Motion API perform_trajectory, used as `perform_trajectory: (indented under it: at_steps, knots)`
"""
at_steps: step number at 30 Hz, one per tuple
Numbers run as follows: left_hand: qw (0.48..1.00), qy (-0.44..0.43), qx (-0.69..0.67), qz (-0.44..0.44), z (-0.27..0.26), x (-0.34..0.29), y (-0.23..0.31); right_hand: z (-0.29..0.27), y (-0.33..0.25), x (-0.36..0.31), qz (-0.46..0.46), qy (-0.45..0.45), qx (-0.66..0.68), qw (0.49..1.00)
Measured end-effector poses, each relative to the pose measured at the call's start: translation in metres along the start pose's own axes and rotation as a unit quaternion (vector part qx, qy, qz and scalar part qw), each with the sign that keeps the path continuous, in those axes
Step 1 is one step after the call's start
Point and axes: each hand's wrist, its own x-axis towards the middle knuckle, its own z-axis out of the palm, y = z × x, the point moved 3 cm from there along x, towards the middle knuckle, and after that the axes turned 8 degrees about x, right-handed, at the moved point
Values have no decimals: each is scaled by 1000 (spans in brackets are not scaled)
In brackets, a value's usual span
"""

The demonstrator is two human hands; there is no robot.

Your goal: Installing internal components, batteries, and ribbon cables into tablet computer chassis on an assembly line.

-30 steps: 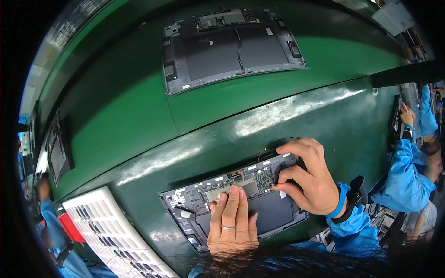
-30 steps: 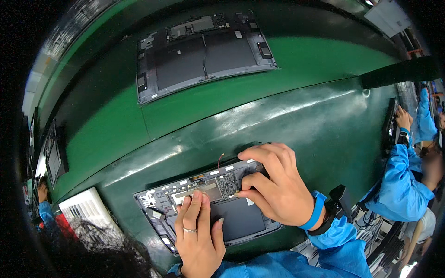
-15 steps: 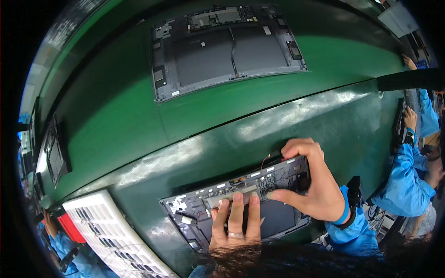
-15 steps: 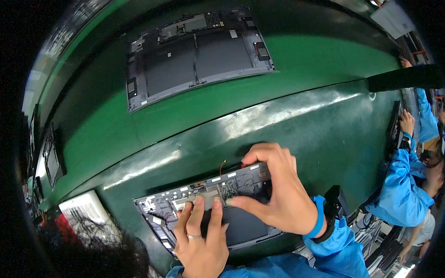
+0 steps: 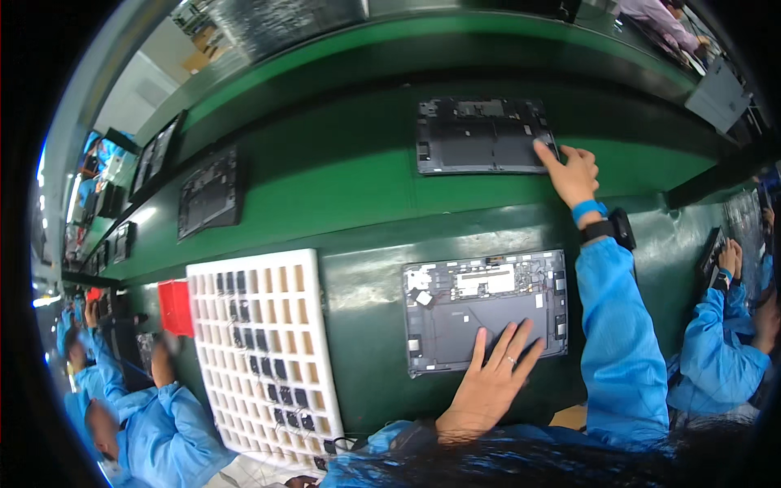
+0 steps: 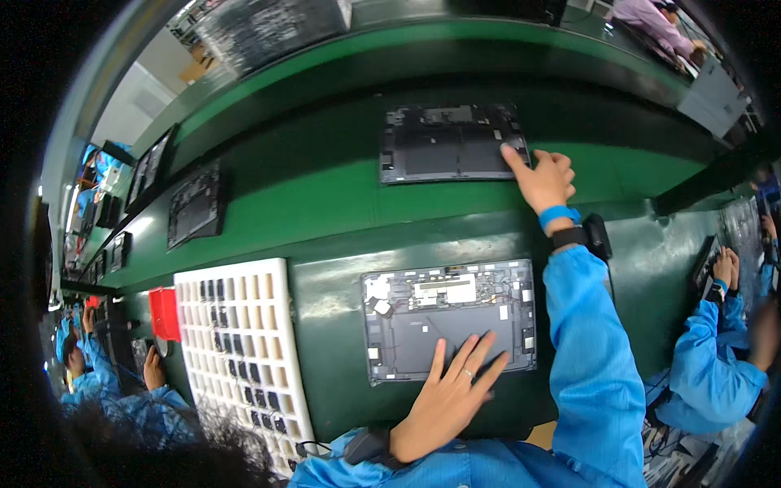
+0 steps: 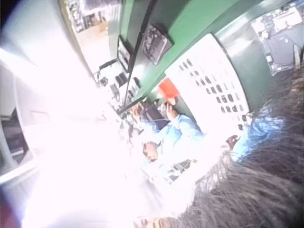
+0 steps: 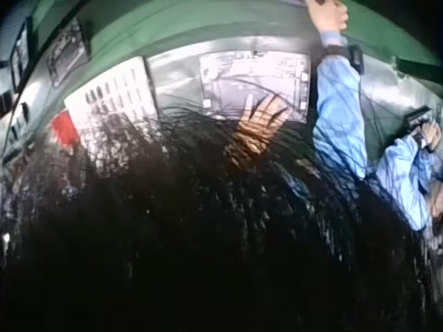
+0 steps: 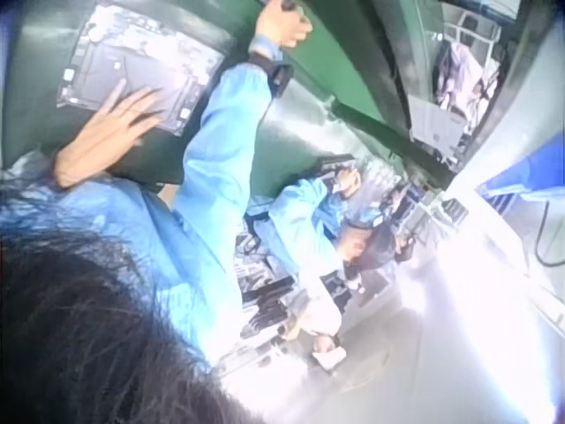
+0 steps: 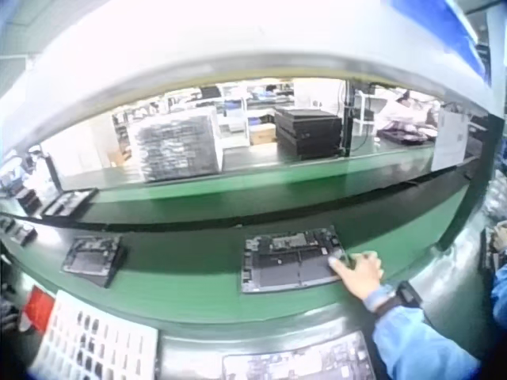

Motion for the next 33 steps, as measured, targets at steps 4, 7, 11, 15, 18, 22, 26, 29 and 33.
perform_trajectory:
  at_steps: [4, 7, 11, 15, 18, 22, 26, 29, 33]
  knots:
    - [995, 25, 98, 23, 1, 4, -15, 42, -22, 18, 25, -28, 10, 999]
    - [995, 57, 77, 14, -1, 9, -12, 46, -26, 29, 26, -71, 285, 956]
    - [993, 87, 72, -16, -16, 36, -50, -3, -35, 25, 139, -220, 524, 811]
    - [982, 168, 81, -40, -36, 77, -145, -84, 2, -6, 95, -206, 598, 769]
    - [981, 179, 70, -41, -55, 122, -208, -150, 64, -52, 60, -149, 607, 779]
    - [975, 192, 72, -82, -64, 145, -256, -176, 151, -131, 73, -107, 595, 793]
    - [951, 289, 4, -110, -105, 73, -172, -144, 178, -216, 117, -116, 519, 839]
    - [942, 214, -101, -236, -126, -41, -134, -124, 153, -266, 185, -140, 561, 795]
    - [799, 326, 61, -501, -124, -213, -163, -103, 105, -294, 109, -156, 456, 869]
